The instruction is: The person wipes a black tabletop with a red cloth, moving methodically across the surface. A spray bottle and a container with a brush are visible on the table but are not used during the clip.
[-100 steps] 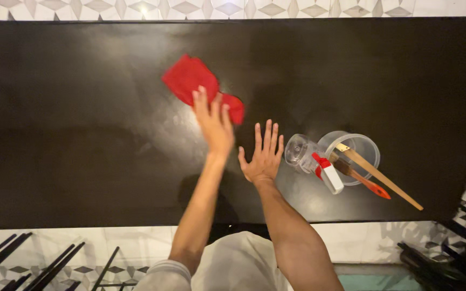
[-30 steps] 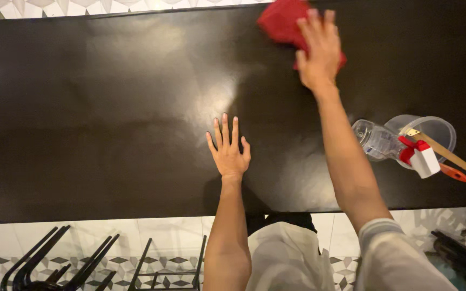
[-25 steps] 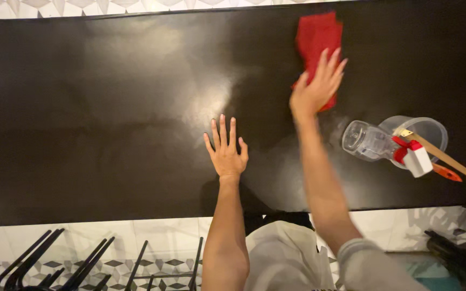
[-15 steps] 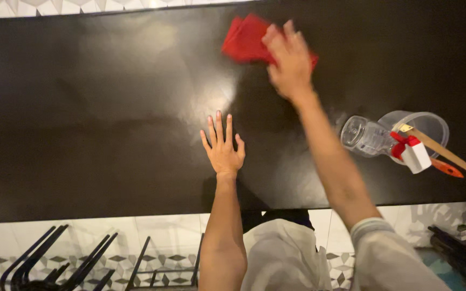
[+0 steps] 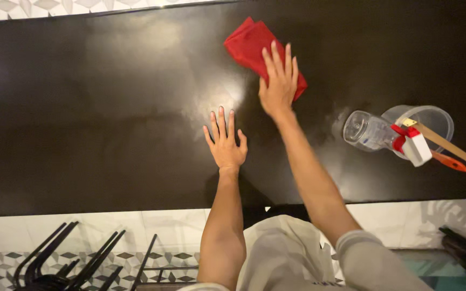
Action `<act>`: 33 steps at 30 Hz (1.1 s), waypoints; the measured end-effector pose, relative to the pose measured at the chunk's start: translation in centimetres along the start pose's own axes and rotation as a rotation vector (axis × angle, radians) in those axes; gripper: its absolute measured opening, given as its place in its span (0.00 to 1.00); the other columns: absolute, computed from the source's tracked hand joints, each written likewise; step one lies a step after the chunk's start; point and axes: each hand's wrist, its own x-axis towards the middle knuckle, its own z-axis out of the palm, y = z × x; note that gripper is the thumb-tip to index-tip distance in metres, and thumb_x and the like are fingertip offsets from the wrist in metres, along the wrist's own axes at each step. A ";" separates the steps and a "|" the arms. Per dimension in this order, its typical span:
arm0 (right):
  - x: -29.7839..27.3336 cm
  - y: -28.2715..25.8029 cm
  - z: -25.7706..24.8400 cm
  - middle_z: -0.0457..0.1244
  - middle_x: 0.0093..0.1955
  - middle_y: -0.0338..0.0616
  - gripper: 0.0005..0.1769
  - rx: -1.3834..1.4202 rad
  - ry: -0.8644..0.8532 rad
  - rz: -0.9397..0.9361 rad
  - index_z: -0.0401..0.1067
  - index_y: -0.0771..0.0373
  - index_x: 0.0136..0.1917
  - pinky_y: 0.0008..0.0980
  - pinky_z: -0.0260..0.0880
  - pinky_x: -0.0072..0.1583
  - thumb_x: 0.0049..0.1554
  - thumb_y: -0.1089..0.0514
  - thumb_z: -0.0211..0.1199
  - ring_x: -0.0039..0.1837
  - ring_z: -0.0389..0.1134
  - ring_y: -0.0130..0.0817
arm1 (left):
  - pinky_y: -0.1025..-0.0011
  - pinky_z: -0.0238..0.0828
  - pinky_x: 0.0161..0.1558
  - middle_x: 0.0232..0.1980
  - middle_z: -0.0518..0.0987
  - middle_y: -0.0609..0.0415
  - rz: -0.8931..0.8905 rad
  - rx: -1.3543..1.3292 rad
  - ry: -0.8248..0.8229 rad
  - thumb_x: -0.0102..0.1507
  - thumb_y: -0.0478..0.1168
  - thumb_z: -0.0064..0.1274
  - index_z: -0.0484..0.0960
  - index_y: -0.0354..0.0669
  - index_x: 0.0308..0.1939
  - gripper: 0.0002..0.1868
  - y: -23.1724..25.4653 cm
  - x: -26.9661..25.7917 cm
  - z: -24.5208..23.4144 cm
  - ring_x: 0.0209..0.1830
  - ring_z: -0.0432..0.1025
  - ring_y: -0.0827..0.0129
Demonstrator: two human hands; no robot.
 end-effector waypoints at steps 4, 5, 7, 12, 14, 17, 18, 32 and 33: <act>0.5 1.8 -1.9 0.45 0.87 0.36 0.42 -0.097 0.109 0.064 0.59 0.50 0.83 0.54 0.38 0.82 0.58 0.63 0.66 0.87 0.38 0.52 | 0.44 0.36 0.80 0.84 0.55 0.55 0.019 -0.020 0.047 0.67 0.46 0.47 0.64 0.55 0.78 0.34 0.3 -0.5 0.4 0.85 0.46 0.55; -0.4 1.6 -2.2 0.47 0.86 0.37 0.41 -0.085 0.112 0.090 0.59 0.50 0.82 0.53 0.39 0.81 0.58 0.63 0.66 0.86 0.39 0.52 | 0.44 0.36 0.80 0.84 0.55 0.55 0.024 -0.033 0.058 0.67 0.46 0.46 0.64 0.54 0.78 0.34 0.4 -0.8 0.4 0.85 0.46 0.55; -3.8 1.3 -3.3 0.49 0.85 0.40 0.39 -0.067 0.120 0.149 0.61 0.52 0.80 0.53 0.42 0.78 0.57 0.64 0.64 0.85 0.43 0.51 | 0.44 0.36 0.80 0.84 0.56 0.54 0.036 -0.046 0.088 0.67 0.46 0.46 0.65 0.54 0.78 0.32 0.7 -1.6 0.9 0.85 0.47 0.55; -13.6 0.2 -8.8 0.57 0.79 0.37 0.35 0.092 -0.026 0.212 0.65 0.51 0.75 0.51 0.52 0.73 0.55 0.67 0.61 0.80 0.52 0.46 | 0.44 0.34 0.80 0.83 0.56 0.53 0.085 -0.057 0.157 0.69 0.48 0.43 0.66 0.53 0.77 0.31 0.4 -2.5 2.3 0.85 0.46 0.53; -16.9 0.1 -11.7 0.58 0.78 0.38 0.34 0.132 -0.026 0.226 0.65 0.52 0.74 0.50 0.56 0.72 0.55 0.67 0.61 0.79 0.55 0.46 | 0.44 0.34 0.79 0.83 0.56 0.53 0.126 -0.053 0.203 0.68 0.48 0.43 0.66 0.53 0.77 0.31 0.4 -2.8 2.7 0.85 0.46 0.53; -21.5 0.1 -15.4 0.59 0.76 0.43 0.33 0.180 0.016 0.192 0.66 0.53 0.74 0.48 0.59 0.71 0.55 0.67 0.61 0.76 0.57 0.49 | 0.42 0.32 0.78 0.84 0.56 0.51 0.154 -0.030 0.163 0.69 0.49 0.46 0.65 0.51 0.78 0.32 -0.7 -3.2 2.9 0.84 0.46 0.51; -22.8 0.5 -16.8 0.59 0.75 0.47 0.33 0.213 0.044 0.160 0.67 0.53 0.73 0.48 0.60 0.72 0.55 0.68 0.61 0.75 0.58 0.51 | 0.42 0.32 0.77 0.83 0.57 0.49 0.143 -0.077 0.105 0.65 0.49 0.49 0.66 0.49 0.77 0.35 -0.9 -3.2 2.9 0.83 0.45 0.49; -28.3 1.1 -19.5 0.63 0.65 0.52 0.28 0.519 -0.095 0.013 0.71 0.60 0.68 0.41 0.67 0.66 0.55 0.57 0.71 0.66 0.65 0.50 | 0.61 0.70 0.53 0.56 0.77 0.49 -0.501 -1.716 -0.303 0.63 0.48 0.60 0.71 0.40 0.64 0.29 13.4 -14.3 1.4 0.52 0.72 0.62; -28.5 1.6 -20.1 0.62 0.66 0.54 0.29 0.538 -0.179 -0.071 0.70 0.62 0.68 0.42 0.66 0.66 0.54 0.56 0.72 0.67 0.64 0.51 | 0.61 0.71 0.53 0.54 0.78 0.46 -0.457 -1.707 -0.182 0.65 0.45 0.62 0.73 0.35 0.63 0.27 13.9 -14.5 1.8 0.52 0.73 0.61</act>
